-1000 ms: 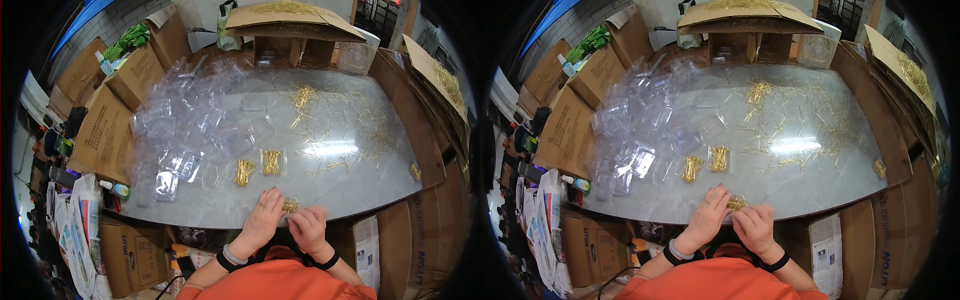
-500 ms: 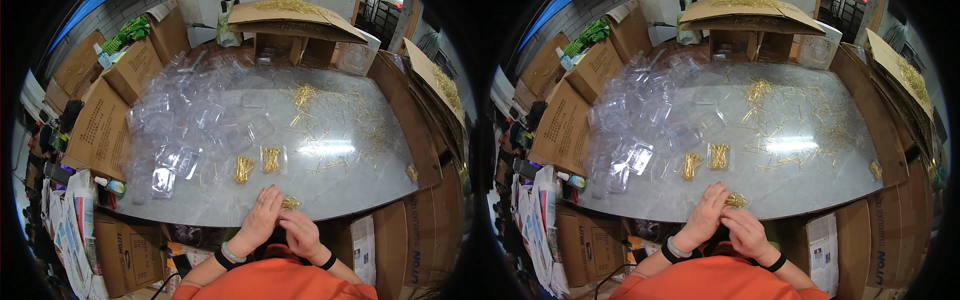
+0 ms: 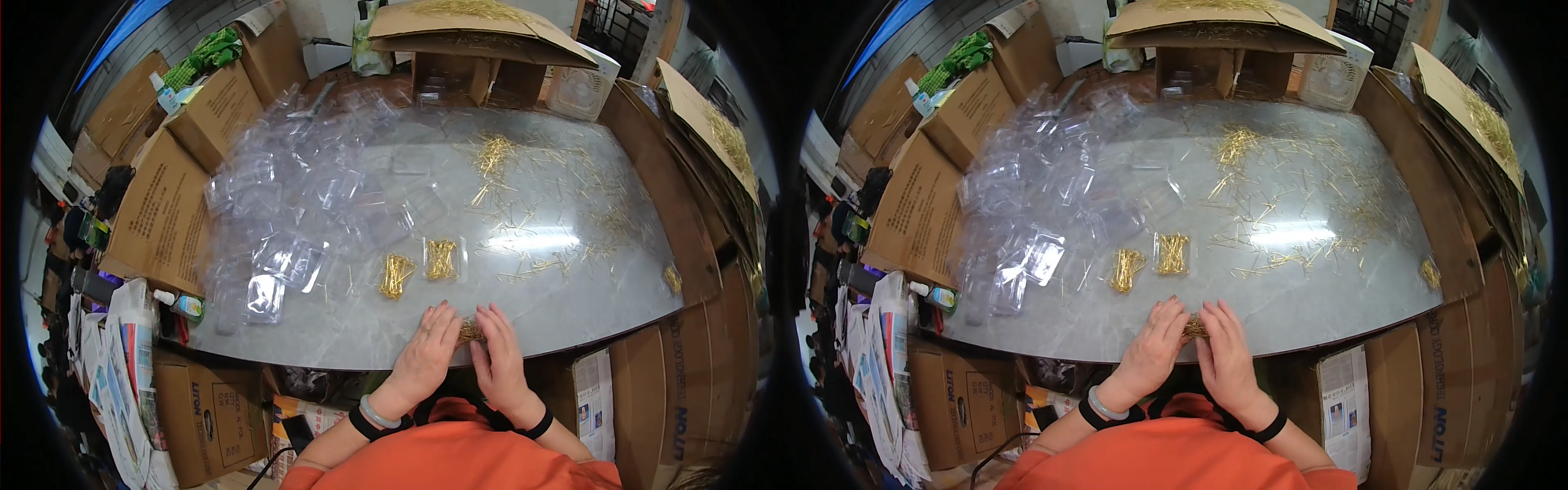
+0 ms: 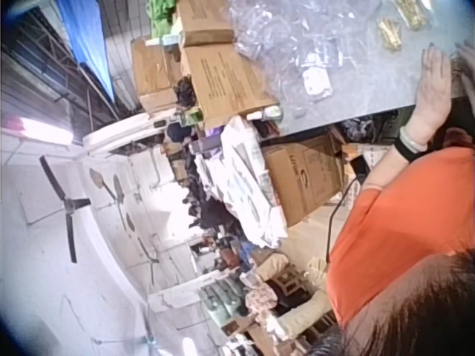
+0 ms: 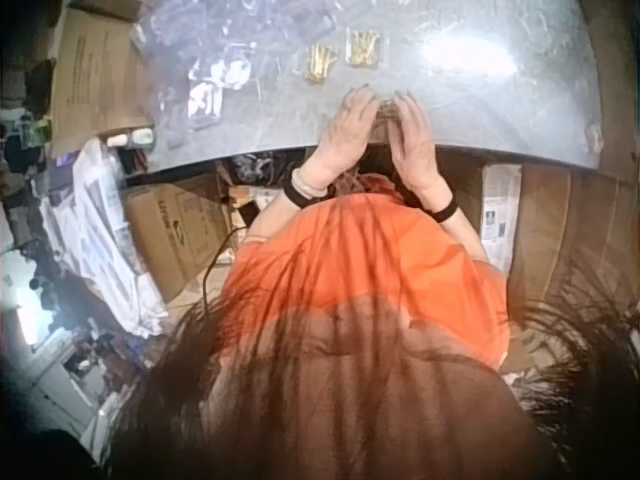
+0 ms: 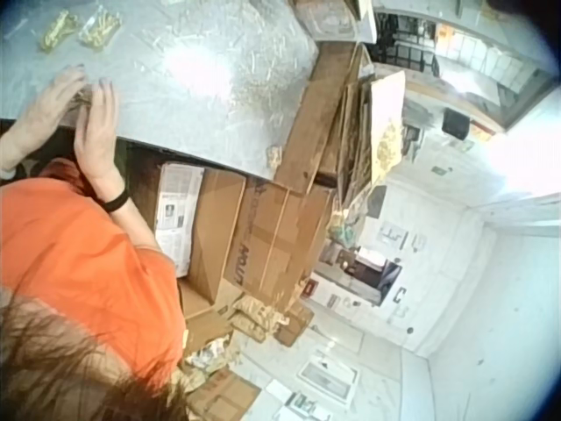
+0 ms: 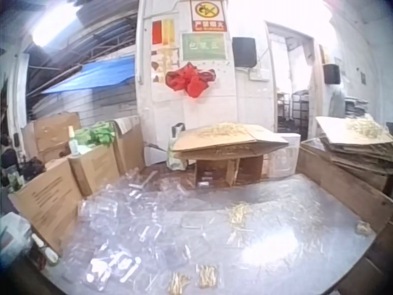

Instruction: Sorting and counting small gold-colored metal pins or hardware into small plastic containers.

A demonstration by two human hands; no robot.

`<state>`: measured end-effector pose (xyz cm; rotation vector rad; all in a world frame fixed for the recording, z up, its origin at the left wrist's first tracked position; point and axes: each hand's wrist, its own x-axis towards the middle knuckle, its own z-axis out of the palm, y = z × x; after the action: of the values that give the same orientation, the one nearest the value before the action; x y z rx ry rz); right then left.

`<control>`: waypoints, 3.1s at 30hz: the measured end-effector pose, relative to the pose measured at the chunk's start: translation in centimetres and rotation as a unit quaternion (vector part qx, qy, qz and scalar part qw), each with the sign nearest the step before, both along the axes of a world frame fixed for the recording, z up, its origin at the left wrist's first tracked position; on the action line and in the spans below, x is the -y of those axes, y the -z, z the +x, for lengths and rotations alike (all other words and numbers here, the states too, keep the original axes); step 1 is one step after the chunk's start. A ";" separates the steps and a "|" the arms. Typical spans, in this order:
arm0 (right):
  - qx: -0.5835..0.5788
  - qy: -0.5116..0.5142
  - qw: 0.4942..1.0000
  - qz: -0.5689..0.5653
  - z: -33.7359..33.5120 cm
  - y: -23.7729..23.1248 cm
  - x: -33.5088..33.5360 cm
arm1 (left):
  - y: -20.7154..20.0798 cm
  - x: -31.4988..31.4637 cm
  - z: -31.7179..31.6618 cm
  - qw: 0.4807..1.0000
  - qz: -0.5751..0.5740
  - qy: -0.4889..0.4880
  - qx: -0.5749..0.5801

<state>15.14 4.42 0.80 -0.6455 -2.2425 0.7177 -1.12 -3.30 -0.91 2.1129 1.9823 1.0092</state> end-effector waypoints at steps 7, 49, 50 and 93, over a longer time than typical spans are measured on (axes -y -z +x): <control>0.087 0.036 0.994 0.060 -0.5 0.3 -1.8 | -0.7 0.1 -0.2 0.999 -0.009 0.022 0.022; 0.109 -0.026 0.983 0.145 1.4 -0.7 -3.2 | -4.3 0.2 -10.4 0.715 -0.206 -0.251 0.619; 0.108 -0.028 0.982 0.150 1.3 -0.6 -3.2 | -4.4 0.1 -10.2 0.719 -0.200 -0.250 0.617; -0.007 -0.120 0.988 0.098 -0.7 -1.3 -0.3 | -4.5 5.0 -2.5 0.778 -0.193 -0.023 0.598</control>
<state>14.45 4.76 2.11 -0.2768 -2.3645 0.6018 -3.60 -8.30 3.59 0.7524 1.3300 1.2926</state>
